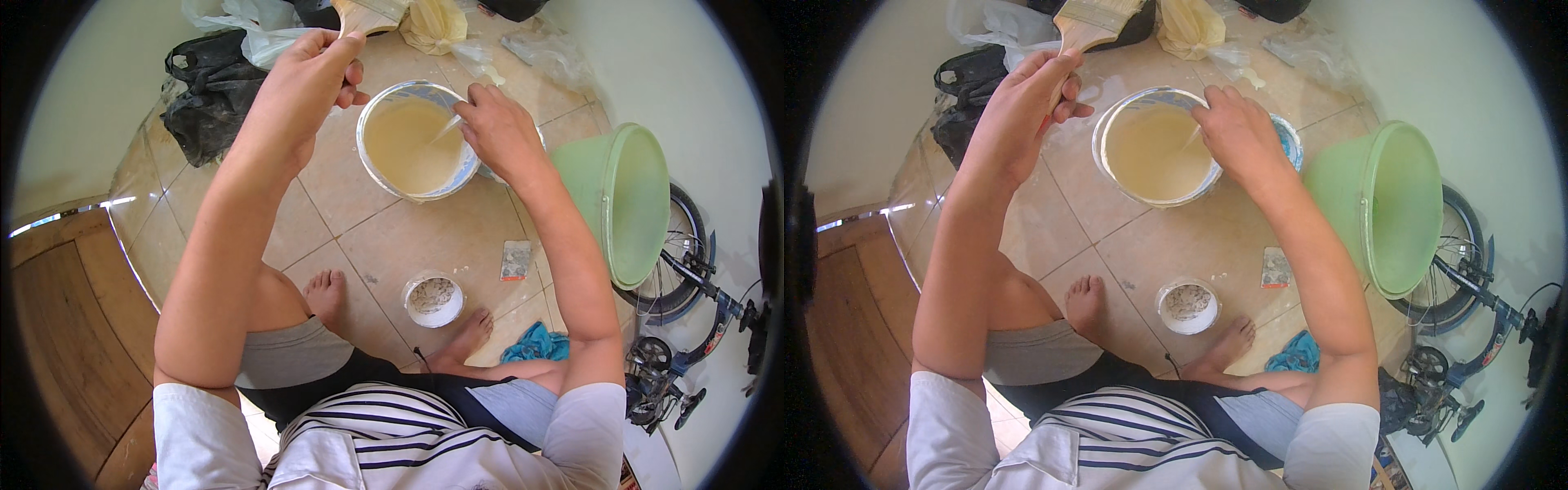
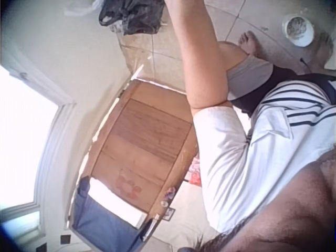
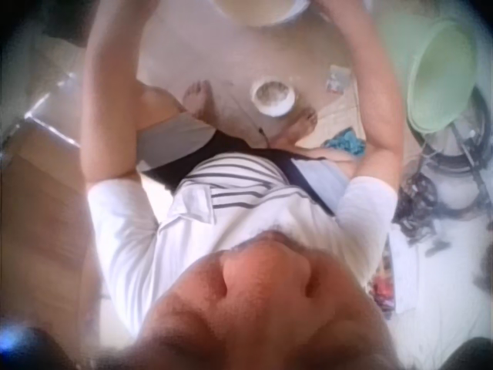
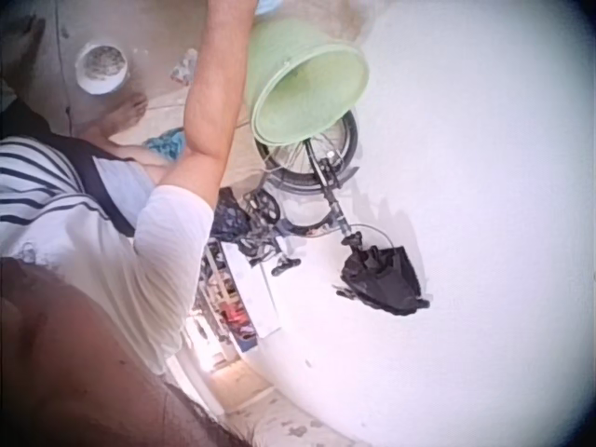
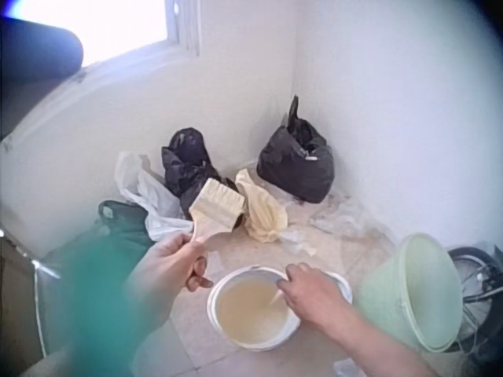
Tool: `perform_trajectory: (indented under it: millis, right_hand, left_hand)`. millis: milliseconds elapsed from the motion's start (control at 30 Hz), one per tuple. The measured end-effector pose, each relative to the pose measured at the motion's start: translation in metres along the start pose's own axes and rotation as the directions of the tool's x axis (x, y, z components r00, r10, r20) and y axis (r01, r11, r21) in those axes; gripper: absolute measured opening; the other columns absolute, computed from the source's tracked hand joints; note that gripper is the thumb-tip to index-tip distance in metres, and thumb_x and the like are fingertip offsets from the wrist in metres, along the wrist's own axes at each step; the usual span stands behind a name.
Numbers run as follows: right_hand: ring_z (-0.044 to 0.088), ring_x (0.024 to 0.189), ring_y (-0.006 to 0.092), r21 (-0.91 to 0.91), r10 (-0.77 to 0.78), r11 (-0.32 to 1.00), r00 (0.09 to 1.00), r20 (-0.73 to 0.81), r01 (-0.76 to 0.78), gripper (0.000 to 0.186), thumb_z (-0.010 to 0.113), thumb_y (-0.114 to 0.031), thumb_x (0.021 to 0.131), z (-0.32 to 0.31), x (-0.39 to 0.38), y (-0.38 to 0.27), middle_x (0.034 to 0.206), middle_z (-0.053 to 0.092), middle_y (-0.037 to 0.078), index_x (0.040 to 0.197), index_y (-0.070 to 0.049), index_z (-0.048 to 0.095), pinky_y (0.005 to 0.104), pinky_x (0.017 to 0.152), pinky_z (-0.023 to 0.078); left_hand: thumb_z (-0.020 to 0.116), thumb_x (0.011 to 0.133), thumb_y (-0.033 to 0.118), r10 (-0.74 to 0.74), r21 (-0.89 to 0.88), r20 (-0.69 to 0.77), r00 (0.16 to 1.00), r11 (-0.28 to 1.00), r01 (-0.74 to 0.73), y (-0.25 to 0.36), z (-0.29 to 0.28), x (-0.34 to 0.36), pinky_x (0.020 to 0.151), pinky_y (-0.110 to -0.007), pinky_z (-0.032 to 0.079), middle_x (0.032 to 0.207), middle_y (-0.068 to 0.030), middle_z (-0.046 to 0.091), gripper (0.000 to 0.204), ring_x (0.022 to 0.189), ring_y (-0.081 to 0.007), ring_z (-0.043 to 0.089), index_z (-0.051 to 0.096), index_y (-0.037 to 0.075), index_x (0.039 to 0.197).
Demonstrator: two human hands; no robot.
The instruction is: The person mixes paint in a bucket using a wooden stick and adds a small amount of liquid from a cup while sitting on the floor.
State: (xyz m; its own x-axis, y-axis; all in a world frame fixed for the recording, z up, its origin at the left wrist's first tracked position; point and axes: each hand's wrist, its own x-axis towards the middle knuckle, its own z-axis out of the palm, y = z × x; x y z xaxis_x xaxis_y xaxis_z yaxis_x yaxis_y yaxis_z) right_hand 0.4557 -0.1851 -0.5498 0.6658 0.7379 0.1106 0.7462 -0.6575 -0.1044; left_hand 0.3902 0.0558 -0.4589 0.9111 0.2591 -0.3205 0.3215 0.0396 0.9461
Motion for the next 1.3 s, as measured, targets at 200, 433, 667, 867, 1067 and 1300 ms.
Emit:
perform_trajectory:
  millis: [200,433,667,867,1067,1300]
  right_hand:
    - [0.059,0.097,0.0302,-0.043,-0.019,0.999,1.000,0.017,0.020,0.013,0.069,-0.006,0.079,0.008,0.004,0.007,0.096,0.059,0.011,0.091,-0.004,0.065,0.0422,0.081,0.050]
    - [0.060,0.094,0.0340,0.069,-0.059,0.996,0.998,0.014,0.058,0.009,0.064,-0.009,0.085,0.016,0.003,-0.002,0.095,0.060,0.014,0.091,-0.003,0.062,0.0446,0.081,0.050]
    - [0.062,0.091,0.0378,0.277,0.021,0.959,0.993,0.114,-0.052,0.013,0.060,-0.014,0.093,0.030,-0.004,-0.029,0.097,0.062,0.017,0.094,-0.001,0.060,0.0473,0.078,0.052]
    - [0.064,0.091,0.0381,0.149,0.128,0.980,0.991,0.048,-0.134,0.010,0.059,-0.009,0.090,0.038,-0.004,-0.036,0.096,0.063,0.019,0.091,0.001,0.061,0.0468,0.077,0.053]
    - [0.063,0.089,0.0396,0.215,0.218,0.951,0.975,0.035,-0.220,0.015,0.062,-0.013,0.091,0.049,-0.005,-0.043,0.095,0.061,0.022,0.092,0.001,0.061,0.0492,0.078,0.051]
    - [0.063,0.089,0.0386,0.417,0.081,0.895,0.977,0.197,-0.158,0.017,0.064,-0.016,0.090,0.037,-0.010,-0.047,0.095,0.062,0.019,0.087,0.001,0.067,0.0485,0.078,0.050]
  left_hand:
    - [0.058,0.098,0.031,-0.013,0.005,0.002,1.000,1.000,0.013,-0.004,-0.007,0.004,0.092,-0.032,0.051,0.078,0.0025,0.052,0.030,0.062,-0.0067,0.042,0.059,0.003,0.108]
    - [0.058,0.098,0.030,0.001,-0.005,0.005,1.000,1.000,-0.001,-0.007,-0.009,0.008,0.092,-0.032,0.051,0.079,0.0020,0.052,0.030,0.063,-0.0068,0.043,0.059,0.002,0.108]
    - [0.058,0.097,0.031,-0.017,0.008,0.004,1.000,1.000,0.017,-0.005,-0.009,0.006,0.092,-0.032,0.051,0.079,0.0024,0.052,0.030,0.064,-0.0068,0.044,0.060,0.002,0.109]
    - [0.058,0.098,0.031,0.000,0.016,0.006,1.000,1.000,0.000,-0.006,-0.005,0.006,0.092,-0.031,0.051,0.079,0.0024,0.052,0.031,0.063,-0.0066,0.043,0.060,0.003,0.109]
    - [0.057,0.099,0.031,0.012,0.020,0.009,1.000,1.000,-0.012,-0.003,-0.004,0.003,0.091,-0.032,0.052,0.080,0.0023,0.052,0.032,0.063,-0.0064,0.043,0.060,0.002,0.111]
    - [0.057,0.099,0.031,0.030,0.010,0.023,0.999,1.000,-0.030,-0.002,-0.002,-0.002,0.091,-0.032,0.052,0.081,0.0019,0.052,0.029,0.064,-0.0067,0.043,0.059,0.003,0.108]
